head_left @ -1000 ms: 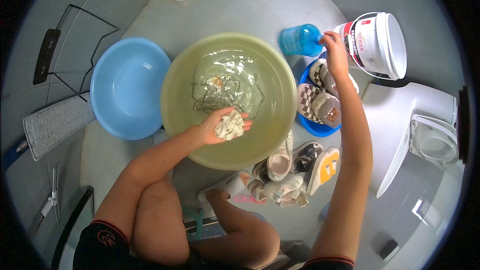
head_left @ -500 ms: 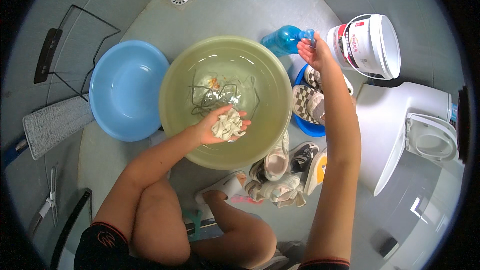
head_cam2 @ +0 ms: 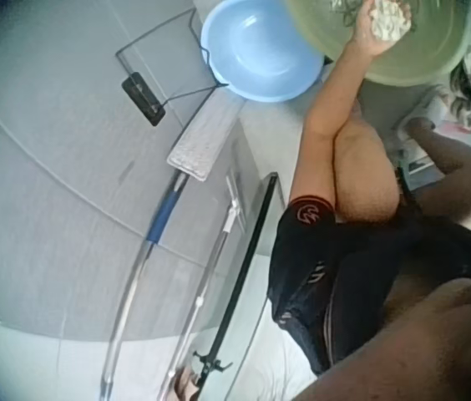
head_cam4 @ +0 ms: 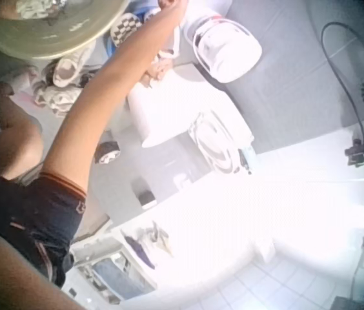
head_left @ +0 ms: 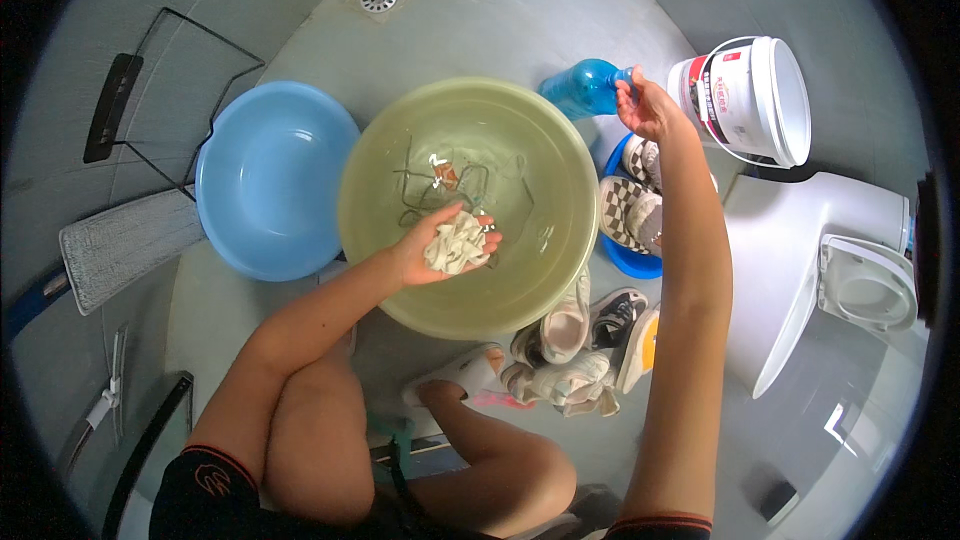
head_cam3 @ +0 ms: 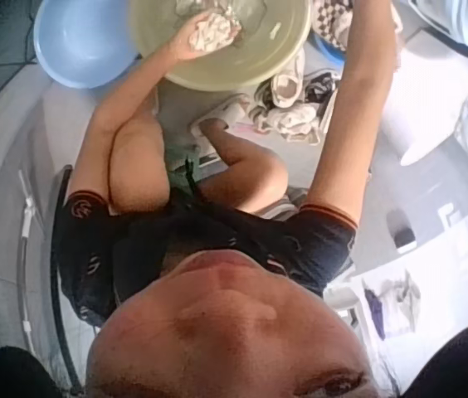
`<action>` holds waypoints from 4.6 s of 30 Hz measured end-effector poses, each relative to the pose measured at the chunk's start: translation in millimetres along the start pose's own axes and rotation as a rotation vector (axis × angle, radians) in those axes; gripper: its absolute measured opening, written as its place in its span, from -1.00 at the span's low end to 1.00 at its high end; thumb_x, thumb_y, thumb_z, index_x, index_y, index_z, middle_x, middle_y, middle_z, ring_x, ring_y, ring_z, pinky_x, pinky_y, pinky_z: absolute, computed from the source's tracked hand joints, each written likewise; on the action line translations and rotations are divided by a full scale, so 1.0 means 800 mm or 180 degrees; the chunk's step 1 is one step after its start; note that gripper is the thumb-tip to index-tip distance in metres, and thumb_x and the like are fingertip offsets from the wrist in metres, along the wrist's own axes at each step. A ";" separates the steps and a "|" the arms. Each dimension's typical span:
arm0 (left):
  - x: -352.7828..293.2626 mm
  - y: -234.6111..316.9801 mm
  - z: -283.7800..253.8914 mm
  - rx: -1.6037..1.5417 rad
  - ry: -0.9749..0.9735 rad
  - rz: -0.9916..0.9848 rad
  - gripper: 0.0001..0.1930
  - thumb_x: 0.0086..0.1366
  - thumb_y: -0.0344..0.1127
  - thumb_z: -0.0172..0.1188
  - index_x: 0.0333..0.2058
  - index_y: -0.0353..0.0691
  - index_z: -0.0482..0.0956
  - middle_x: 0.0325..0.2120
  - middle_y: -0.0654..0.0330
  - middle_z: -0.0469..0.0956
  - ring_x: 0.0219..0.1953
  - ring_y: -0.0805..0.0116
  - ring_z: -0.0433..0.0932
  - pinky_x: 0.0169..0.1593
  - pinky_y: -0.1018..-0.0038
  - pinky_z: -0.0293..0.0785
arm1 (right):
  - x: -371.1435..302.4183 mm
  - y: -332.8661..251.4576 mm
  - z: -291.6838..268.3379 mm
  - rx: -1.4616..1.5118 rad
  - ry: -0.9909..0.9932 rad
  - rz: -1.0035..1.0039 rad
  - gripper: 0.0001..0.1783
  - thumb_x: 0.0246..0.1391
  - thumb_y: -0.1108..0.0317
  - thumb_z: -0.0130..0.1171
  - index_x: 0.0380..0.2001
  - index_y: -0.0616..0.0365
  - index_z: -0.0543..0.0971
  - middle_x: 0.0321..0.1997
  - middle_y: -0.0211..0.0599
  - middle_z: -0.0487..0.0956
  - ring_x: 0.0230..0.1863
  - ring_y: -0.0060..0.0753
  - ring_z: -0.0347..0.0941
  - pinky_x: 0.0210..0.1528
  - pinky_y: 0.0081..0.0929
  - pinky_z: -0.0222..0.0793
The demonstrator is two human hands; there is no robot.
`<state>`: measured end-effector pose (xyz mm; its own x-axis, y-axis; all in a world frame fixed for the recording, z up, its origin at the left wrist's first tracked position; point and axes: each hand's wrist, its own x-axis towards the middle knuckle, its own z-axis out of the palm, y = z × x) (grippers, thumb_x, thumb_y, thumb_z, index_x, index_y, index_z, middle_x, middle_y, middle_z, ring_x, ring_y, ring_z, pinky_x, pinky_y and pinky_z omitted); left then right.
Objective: The person sits on a small stool in a bathroom and washes a white sneaker by hand. They remove the shoelaces, scrub the shoe in a basin of soapy water, and then wash the laces separately. The person uses a brush to scrub the shoe and their hands to agitate the laces in the water.
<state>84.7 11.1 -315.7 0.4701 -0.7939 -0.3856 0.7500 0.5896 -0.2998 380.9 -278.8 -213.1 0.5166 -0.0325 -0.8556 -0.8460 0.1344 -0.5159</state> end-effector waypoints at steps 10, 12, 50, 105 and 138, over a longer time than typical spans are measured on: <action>-0.005 0.010 0.019 -0.0323 -0.0775 0.0124 -0.40 0.41 0.13 -0.20 0.25 -0.15 0.23 0.21 -0.13 0.24 0.20 0.06 0.32 0.19 0.23 0.37 | -0.059 0.151 -0.018 0.2269 -0.0462 -0.0812 -0.56 0.34 0.10 -0.14 -0.18 0.33 0.49 -0.37 -0.27 0.61 -0.36 -0.52 0.56 -0.35 -0.61 0.55; -0.003 0.006 0.021 -0.0144 -0.0572 0.0312 -0.42 0.42 0.09 -0.17 0.27 -0.13 0.18 0.19 -0.08 0.27 0.16 0.11 0.36 0.18 0.25 0.39 | -0.131 0.221 0.028 0.1299 -0.0668 -0.1283 -0.66 0.29 0.19 -0.02 -0.18 0.31 0.48 -0.32 -0.26 0.60 -0.33 -0.49 0.57 -0.21 -0.55 0.56; -0.100 -0.106 0.202 0.1109 -0.0222 0.1549 -0.51 0.41 0.01 -0.07 0.23 -0.03 0.26 0.10 0.30 0.40 0.08 0.39 0.39 0.10 0.34 0.33 | -0.430 0.323 0.254 -0.1792 0.1405 -0.3883 -0.48 0.28 0.22 -0.21 0.25 0.18 0.28 0.35 0.26 0.12 0.38 0.17 0.03 0.38 -0.15 -0.06; -0.078 -0.102 0.253 0.2568 0.0494 0.1923 -0.45 0.42 -0.02 -0.06 0.30 -0.05 0.15 0.22 0.22 0.28 0.21 0.35 0.29 0.23 0.37 0.24 | -0.418 0.323 0.226 -0.0163 0.1109 -0.3214 -0.49 0.26 0.41 -0.24 0.27 0.18 0.23 0.37 0.07 0.16 0.36 -0.01 0.11 0.34 -0.25 0.02; -0.092 -0.082 0.251 0.2378 0.0854 0.1925 -0.47 0.38 0.06 -0.05 0.25 0.00 0.25 0.17 0.18 0.32 0.13 0.33 0.34 0.13 0.32 0.34 | -0.401 0.323 0.242 -0.0568 0.1275 -0.3291 -0.49 0.23 0.42 -0.24 0.24 0.35 0.24 0.30 0.10 0.28 0.36 -0.03 0.13 0.36 -0.27 -0.02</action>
<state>94.4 0.9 -92.9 0.8180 -0.2768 -0.5043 0.5629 0.5659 0.6024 22.3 -42.0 -63.9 0.9289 -0.3666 0.0520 -0.0587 -0.2843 -0.9569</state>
